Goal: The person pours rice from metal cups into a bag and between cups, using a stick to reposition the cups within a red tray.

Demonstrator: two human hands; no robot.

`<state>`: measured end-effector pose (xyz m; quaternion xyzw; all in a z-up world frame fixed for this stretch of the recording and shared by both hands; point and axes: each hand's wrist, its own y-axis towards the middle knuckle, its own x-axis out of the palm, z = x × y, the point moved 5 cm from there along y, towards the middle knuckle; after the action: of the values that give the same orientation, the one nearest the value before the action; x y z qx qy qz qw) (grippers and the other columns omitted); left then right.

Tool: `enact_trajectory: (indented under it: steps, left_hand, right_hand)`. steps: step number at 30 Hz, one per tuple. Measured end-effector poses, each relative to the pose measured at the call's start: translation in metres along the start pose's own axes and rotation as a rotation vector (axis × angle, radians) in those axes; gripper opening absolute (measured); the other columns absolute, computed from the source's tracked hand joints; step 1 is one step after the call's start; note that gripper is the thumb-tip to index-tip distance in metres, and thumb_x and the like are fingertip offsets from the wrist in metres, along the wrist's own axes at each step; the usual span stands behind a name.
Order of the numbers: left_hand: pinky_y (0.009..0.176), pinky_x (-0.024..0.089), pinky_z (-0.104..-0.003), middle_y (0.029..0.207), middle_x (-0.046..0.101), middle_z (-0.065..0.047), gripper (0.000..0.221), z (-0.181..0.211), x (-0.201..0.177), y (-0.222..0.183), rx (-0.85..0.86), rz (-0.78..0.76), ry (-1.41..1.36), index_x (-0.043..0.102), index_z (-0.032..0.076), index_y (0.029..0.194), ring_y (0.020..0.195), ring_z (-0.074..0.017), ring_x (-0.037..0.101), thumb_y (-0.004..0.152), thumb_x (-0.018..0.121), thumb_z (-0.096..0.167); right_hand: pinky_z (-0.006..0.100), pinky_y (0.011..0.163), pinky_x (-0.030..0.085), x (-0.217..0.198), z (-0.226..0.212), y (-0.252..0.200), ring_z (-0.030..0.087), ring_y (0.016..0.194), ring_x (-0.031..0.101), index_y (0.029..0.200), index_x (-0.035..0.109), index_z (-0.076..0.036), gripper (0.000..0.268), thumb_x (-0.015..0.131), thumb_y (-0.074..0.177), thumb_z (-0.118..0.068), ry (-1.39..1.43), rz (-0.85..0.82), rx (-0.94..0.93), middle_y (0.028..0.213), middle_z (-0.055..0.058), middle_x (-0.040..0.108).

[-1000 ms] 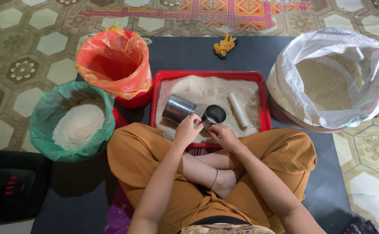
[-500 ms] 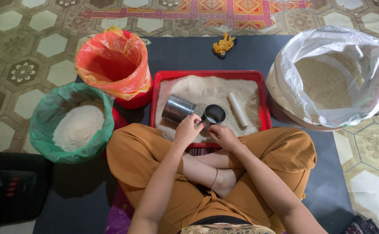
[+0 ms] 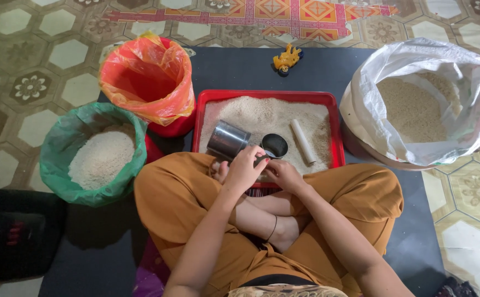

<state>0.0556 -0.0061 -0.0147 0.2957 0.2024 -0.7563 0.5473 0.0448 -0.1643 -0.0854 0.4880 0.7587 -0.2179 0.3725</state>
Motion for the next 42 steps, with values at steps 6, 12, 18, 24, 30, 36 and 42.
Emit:
enact_trajectory:
  steps: [6, 12, 18, 24, 30, 36, 42]
  left_hand:
    - [0.096, 0.054, -0.048, 0.122, 0.059, -0.008, 0.025, 0.006, -0.004, 0.0, 0.034, 0.102, 0.126, 0.061, 0.02, 0.111, 0.121, -0.0339, 0.058, 0.092, 0.07, 0.034]
    - [0.098, 0.05, -0.057, 0.145, 0.046, -0.013, 0.031, -0.013, -0.01, 0.007, -0.014, 0.312, 0.176, 0.058, 0.021, 0.111, 0.138, -0.039, 0.041, 0.089, 0.074, 0.035]
    - [0.099, 0.048, -0.064, 0.145, 0.047, -0.021, 0.033, -0.025, -0.015, 0.016, -0.019, 0.341, 0.176, 0.059, 0.017, 0.114, 0.139, -0.0442, 0.041, 0.088, 0.075, 0.03]
    - [0.12, 0.023, -0.062, 0.166, 0.014, -0.024, 0.079, -0.104, 0.002, 0.061, -0.39, 0.203, 0.343, 0.046, 0.023, 0.135, 0.153, -0.0447, 0.013, 0.071, 0.085, 0.047]
    - [0.121, 0.017, -0.06, 0.166, 0.008, -0.026, 0.11, -0.116, 0.014, 0.073, -0.549, 0.067, 0.385, 0.034, 0.028, 0.149, 0.153, -0.0442, 0.014, 0.059, 0.088, 0.063]
    - [0.113, 0.029, -0.058, 0.157, 0.021, -0.024, 0.107, -0.111, 0.027, 0.064, -0.53, 0.094, 0.349, 0.036, 0.028, 0.149, 0.144, -0.0427, 0.024, 0.061, 0.091, 0.054]
    - [0.11, 0.029, -0.058, 0.154, 0.022, -0.024, 0.111, -0.101, 0.038, 0.044, -0.536, 0.104, 0.315, 0.035, 0.028, 0.148, 0.139, -0.0414, 0.027, 0.057, 0.094, 0.054]
  right_hand:
    - [0.047, 0.077, 0.056, 0.007, 0.002, 0.003, 0.038, 0.087, 0.068, 0.089, 0.06, -0.006, 0.017, 0.066, 0.092, -0.021, -0.032, 0.01, -0.03, 0.083, 0.014, 0.065]
    - [0.036, 0.08, 0.055, 0.002, 0.004, 0.003, 0.025, 0.085, 0.067, 0.095, 0.067, -0.017, 0.003, 0.066, 0.093, -0.019, -0.025, 0.118, -0.036, 0.084, 0.002, 0.065]
    - [0.038, 0.091, 0.039, -0.002, 0.011, 0.002, 0.023, 0.109, 0.054, 0.117, 0.063, -0.024, 0.029, 0.068, 0.093, -0.042, -0.337, 0.419, -0.032, 0.12, -0.001, 0.057]
    - [0.044, 0.091, 0.048, 0.027, 0.048, 0.018, 0.024, 0.113, 0.063, 0.116, 0.06, -0.022, 0.033, 0.069, 0.091, -0.041, -0.477, 0.214, -0.069, 0.109, 0.0, 0.064]
    - [0.036, 0.069, 0.051, 0.0, 0.044, 0.021, 0.025, 0.074, 0.065, 0.08, 0.057, -0.019, 0.021, 0.067, 0.097, -0.027, -0.296, 0.283, -0.033, 0.069, 0.0, 0.059]
    - [0.047, 0.069, 0.054, -0.019, 0.078, 0.001, 0.035, 0.076, 0.068, 0.087, 0.059, -0.017, 0.025, 0.061, 0.103, -0.036, -0.367, 0.373, 0.245, 0.069, 0.01, 0.062]
    - [0.058, 0.072, 0.058, -0.004, 0.093, -0.021, 0.05, 0.082, 0.073, 0.1, 0.056, -0.019, 0.032, 0.046, 0.108, -0.048, -0.241, 0.181, 0.674, 0.076, 0.022, 0.07]
